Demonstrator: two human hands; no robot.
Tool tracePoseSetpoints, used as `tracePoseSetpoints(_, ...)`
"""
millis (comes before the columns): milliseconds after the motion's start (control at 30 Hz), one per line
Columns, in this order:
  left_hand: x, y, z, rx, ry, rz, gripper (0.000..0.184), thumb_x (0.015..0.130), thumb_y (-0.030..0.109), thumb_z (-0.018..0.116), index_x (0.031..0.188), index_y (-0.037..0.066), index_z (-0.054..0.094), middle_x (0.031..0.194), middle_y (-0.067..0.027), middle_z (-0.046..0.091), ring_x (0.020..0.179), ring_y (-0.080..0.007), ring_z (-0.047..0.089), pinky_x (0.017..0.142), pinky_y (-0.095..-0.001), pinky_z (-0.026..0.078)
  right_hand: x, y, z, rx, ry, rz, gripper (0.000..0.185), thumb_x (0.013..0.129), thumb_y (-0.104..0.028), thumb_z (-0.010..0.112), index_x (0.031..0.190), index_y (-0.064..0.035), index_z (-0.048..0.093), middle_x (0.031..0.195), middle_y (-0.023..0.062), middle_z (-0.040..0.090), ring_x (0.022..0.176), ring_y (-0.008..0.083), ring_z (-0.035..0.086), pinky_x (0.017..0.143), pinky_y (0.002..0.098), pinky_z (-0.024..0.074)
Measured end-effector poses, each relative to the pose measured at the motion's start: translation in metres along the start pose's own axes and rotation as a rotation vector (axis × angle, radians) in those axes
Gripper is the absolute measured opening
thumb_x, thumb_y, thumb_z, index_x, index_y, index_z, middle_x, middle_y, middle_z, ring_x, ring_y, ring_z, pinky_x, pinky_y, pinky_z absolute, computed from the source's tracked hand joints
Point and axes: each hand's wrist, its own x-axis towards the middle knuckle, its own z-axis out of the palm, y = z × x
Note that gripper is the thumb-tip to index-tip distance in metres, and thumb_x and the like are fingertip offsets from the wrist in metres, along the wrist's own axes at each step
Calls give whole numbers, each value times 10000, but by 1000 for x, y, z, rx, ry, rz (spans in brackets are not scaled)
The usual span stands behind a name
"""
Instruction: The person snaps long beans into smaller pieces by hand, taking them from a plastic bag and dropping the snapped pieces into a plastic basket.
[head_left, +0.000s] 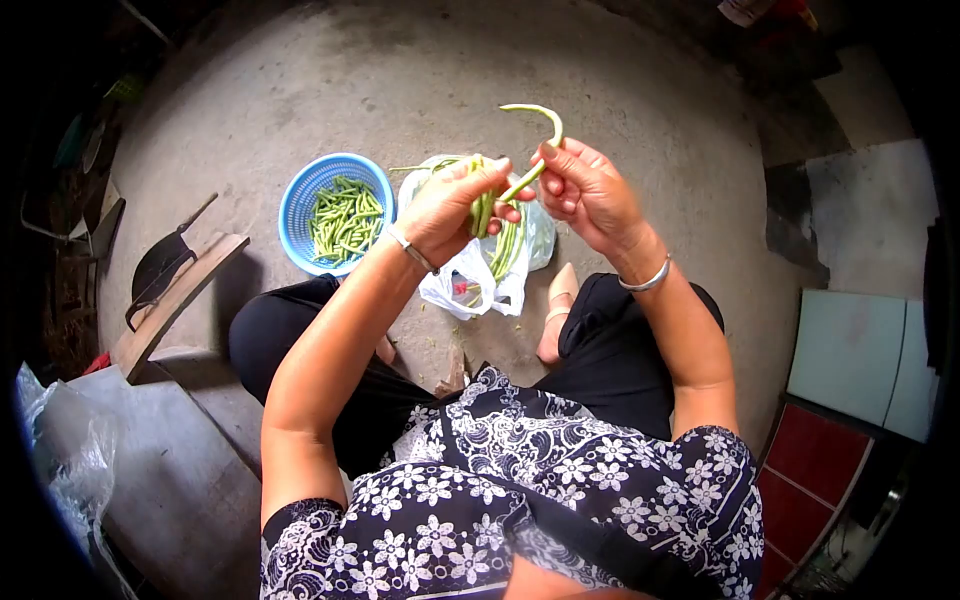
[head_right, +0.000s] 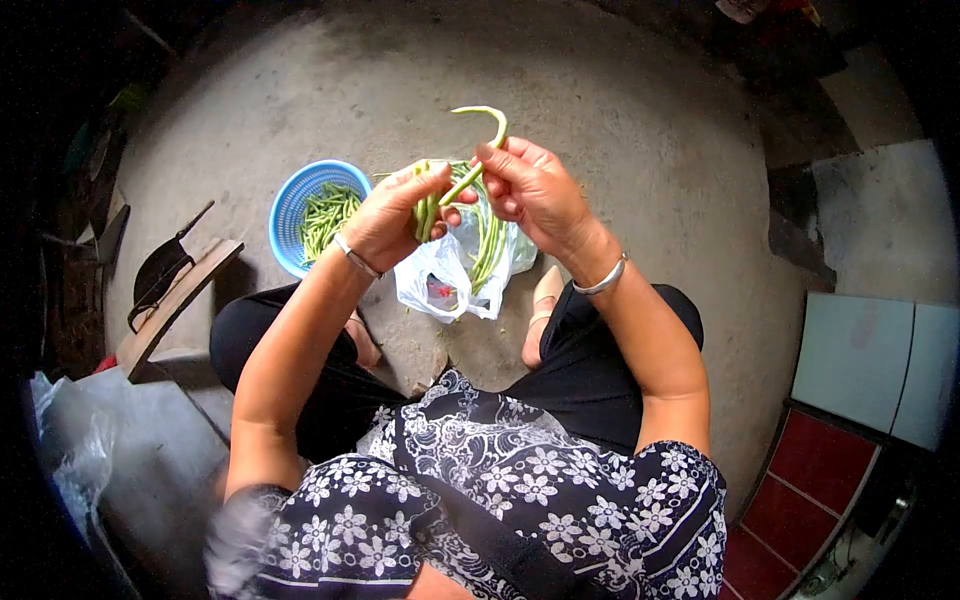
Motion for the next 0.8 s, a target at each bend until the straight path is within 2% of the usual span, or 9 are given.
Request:
tracePoseSetpoints(67, 0, -1, -1, 41, -54, -9, 179, 878, 222, 567, 899, 50, 523, 788, -68, 617, 581, -86, 557, 476, -170, 423, 0, 2, 0, -25, -17, 60, 210, 890, -248, 554, 919, -41, 569, 619, -45, 456, 458, 12, 347, 403, 152, 268)
tracePoseSetpoints(133, 0, -3, 0, 74, -71, 0, 156, 863, 190, 593, 859, 44, 537, 722, -40, 605, 509, -58, 492, 440, -165, 363, -1, -3, 1, 84, -11, 52, 223, 888, -240, 558, 958, -28, 572, 624, -45, 454, 463, 11, 344, 406, 151, 266)
tracePoseSetpoints(200, 1, -3, -3, 139, -120, -2, 149, 855, 180, 603, 866, 48, 535, 720, -41, 601, 504, -58, 482, 434, -172, 352, 4, -6, -6, 193, -15, 49, 234, 888, -219, 556, 992, -10, 575, 633, -47, 459, 471, 6, 345, 413, 144, 265)
tracePoseSetpoints(300, -2, -4, -3, 193, -136, -51, 138, 847, 167, 610, 885, 59, 533, 708, -45, 593, 499, -61, 469, 423, -182, 332, 7, -6, -14, -10, 41, 14, 274, 903, -229, 526, 1024, 17, 539, 599, -61, 398, 449, 8, 315, 408, 145, 269)
tracePoseSetpoints(500, -7, 1, 7, 234, -74, -131, 181, 885, 248, 556, 900, 68, 572, 665, -12, 572, 502, -49, 483, 424, -167, 332, 3, -6, -3, -224, 32, 5, 193, 885, -230, 565, 941, -47, 590, 609, -52, 478, 480, 3, 392, 416, 143, 294)
tracePoseSetpoints(700, -4, -8, 2, 236, -13, -62, 188, 892, 255, 540, 862, 74, 579, 625, 2, 555, 487, -48, 476, 420, -169, 336, 5, 0, -2, -285, 49, -42, 181, 891, -228, 556, 939, -56, 585, 666, -33, 531, 499, 15, 431, 431, 142, 315)
tracePoseSetpoints(800, 1, -12, -4, 170, 82, 74, 187, 898, 243, 523, 804, 86, 556, 620, 9, 543, 478, -65, 466, 422, -188, 349, 5, 2, -1, -276, 99, -107, 169, 894, -220, 550, 939, -60, 581, 701, -19, 565, 507, 17, 445, 437, 142, 323)
